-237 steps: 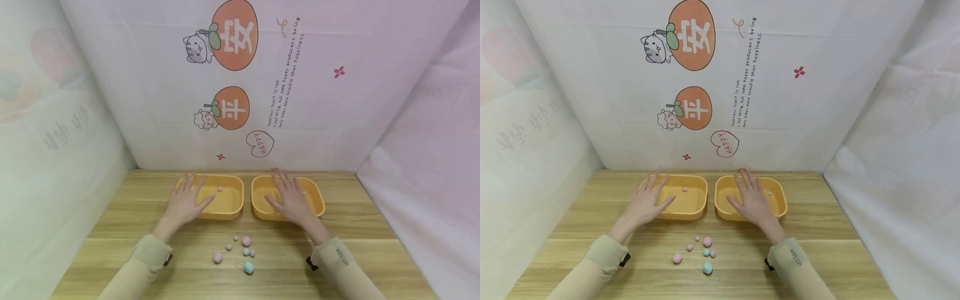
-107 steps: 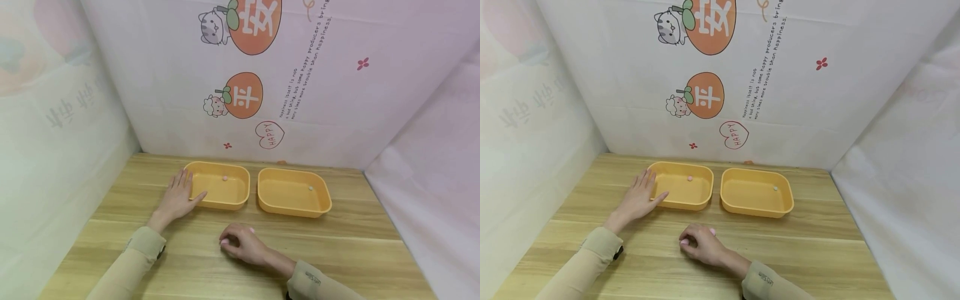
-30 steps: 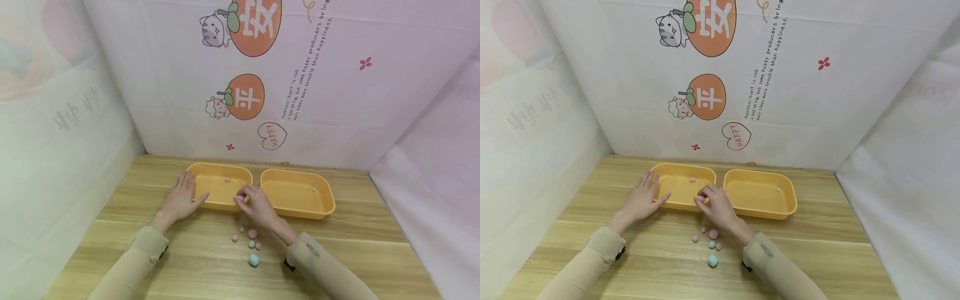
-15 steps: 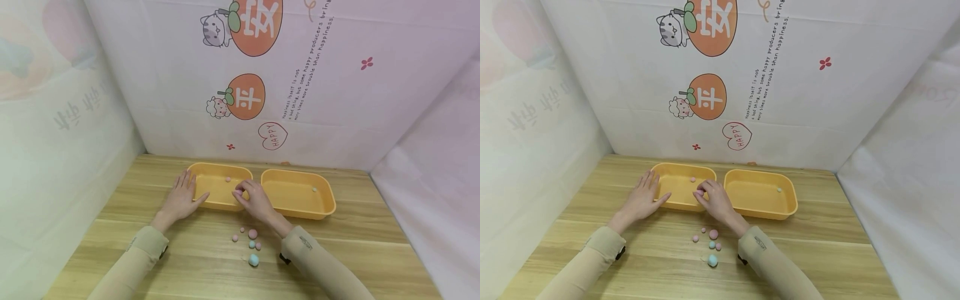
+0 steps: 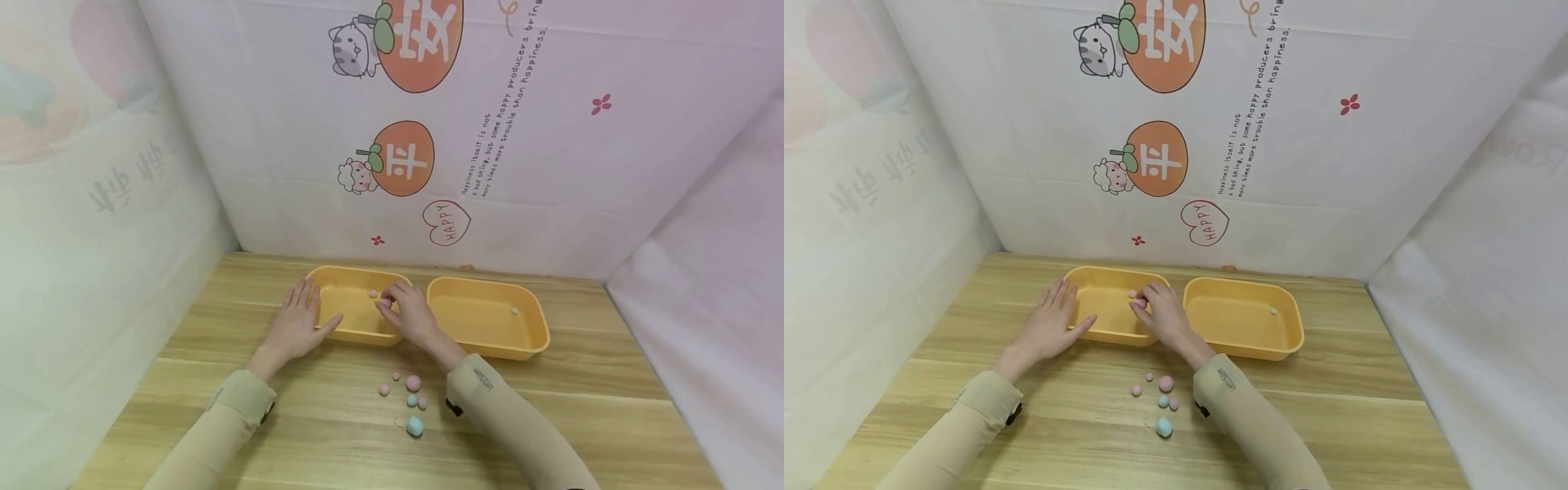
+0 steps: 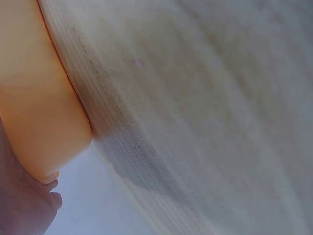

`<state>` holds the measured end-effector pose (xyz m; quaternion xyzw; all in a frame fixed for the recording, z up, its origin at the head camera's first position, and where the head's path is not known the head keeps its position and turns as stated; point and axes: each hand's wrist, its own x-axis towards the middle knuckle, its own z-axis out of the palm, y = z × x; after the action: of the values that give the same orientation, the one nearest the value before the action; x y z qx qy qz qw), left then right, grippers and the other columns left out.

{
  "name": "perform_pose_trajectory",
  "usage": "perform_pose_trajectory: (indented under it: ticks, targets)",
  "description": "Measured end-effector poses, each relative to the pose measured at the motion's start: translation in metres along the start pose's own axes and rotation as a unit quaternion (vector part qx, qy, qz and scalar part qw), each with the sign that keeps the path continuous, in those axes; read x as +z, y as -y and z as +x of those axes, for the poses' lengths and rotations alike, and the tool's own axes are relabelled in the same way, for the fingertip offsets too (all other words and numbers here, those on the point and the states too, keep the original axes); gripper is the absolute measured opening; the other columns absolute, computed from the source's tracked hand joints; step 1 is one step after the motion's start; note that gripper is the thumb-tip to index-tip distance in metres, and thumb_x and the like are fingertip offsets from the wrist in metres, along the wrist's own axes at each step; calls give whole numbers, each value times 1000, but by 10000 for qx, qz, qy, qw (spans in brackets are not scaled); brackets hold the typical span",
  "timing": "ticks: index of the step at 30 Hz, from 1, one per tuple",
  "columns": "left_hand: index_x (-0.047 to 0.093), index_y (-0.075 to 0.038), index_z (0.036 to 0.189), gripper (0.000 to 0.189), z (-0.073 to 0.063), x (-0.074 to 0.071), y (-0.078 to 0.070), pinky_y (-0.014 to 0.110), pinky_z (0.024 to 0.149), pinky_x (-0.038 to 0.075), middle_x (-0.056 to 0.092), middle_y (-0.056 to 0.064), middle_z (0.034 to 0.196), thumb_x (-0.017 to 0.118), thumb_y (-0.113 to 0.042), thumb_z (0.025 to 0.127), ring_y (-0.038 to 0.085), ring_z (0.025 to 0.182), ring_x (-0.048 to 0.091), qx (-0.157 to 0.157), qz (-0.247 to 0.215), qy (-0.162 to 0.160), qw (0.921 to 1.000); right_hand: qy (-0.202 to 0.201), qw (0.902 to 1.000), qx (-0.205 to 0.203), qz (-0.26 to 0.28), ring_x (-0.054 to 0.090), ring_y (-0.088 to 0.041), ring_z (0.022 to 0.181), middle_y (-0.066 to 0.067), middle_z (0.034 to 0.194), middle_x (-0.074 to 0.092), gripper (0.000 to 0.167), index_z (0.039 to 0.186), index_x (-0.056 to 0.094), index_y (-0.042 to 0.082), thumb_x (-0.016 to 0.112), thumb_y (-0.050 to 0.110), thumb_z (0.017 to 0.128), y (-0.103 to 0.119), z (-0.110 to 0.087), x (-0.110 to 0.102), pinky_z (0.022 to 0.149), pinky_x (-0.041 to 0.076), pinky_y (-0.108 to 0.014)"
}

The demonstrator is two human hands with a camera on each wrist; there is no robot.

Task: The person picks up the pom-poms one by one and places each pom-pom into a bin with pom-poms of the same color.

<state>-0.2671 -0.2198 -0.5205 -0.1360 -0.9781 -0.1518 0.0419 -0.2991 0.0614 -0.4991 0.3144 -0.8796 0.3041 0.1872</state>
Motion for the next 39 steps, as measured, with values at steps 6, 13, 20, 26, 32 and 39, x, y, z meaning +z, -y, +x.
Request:
perform_pose_trajectory:
  ticks: [6, 13, 20, 26, 32, 39]
  targets:
    - [23, 10, 170, 102, 0, 2, 0, 61, 142, 9, 12, 31, 182, 45, -69, 109, 46, 173, 6, -21, -15, 25, 10000, -264, 9990, -359, -50, 68, -22, 90, -5, 92, 69, 14, 91, 72, 6, 79, 14, 101, -9, 6, 10, 83, 60, -42]
    - [24, 11, 169, 102, -1, 3, -1, 60, 142, 9, 10, 30, 182, 44, -70, 109, 45, 173, 6, -20, -3, 30, 10000, 68, 9996, -117, -238, 69, -26, 96, -7, 93, 71, 13, 92, 74, 5, 80, 13, 101, -4, 11, 11, 89, 60, -44]
    - [24, 11, 169, 101, 0, 3, -1, 62, 142, 10, 11, 31, 182, 45, -68, 110, 46, 173, 7, -4, -15, 3, 10000, 427, 9980, 259, -382, 69, -28, 101, -9, 102, 74, 12, 100, 77, 5, 80, 17, 102, -3, 9, 11, 95, 59, -47]
    - [25, 11, 169, 101, 2, 4, 0, 63, 141, 12, 13, 32, 181, 44, -68, 110, 47, 172, 8, 6, 4, -23, 10000, 193, 9997, 114, -53, 71, -28, 102, -11, 107, 74, 16, 105, 76, 4, 78, 19, 102, -13, 1, 15, 94, 59, -50]
    - [25, 11, 169, 100, 2, 2, 1, 62, 141, 11, 12, 32, 181, 44, -68, 110, 49, 172, 9, -3, 54, -13, 10000, 20, 9994, 2, 348, 72, -29, 103, -12, 111, 74, 23, 111, 76, 2, 74, 24, 106, -10, -9, 9, 96, 59, -53]
    - [22, 11, 170, 101, 2, 1, 1, 63, 141, 8, 10, 31, 182, 43, -68, 110, 49, 172, 7, -10, -8, 41, 10000, 483, 9976, 300, 398, 70, -37, 121, -17, 131, 71, 34, 131, 72, -2, 78, 14, 102, 12, -27, -10, 103, 61, -54]
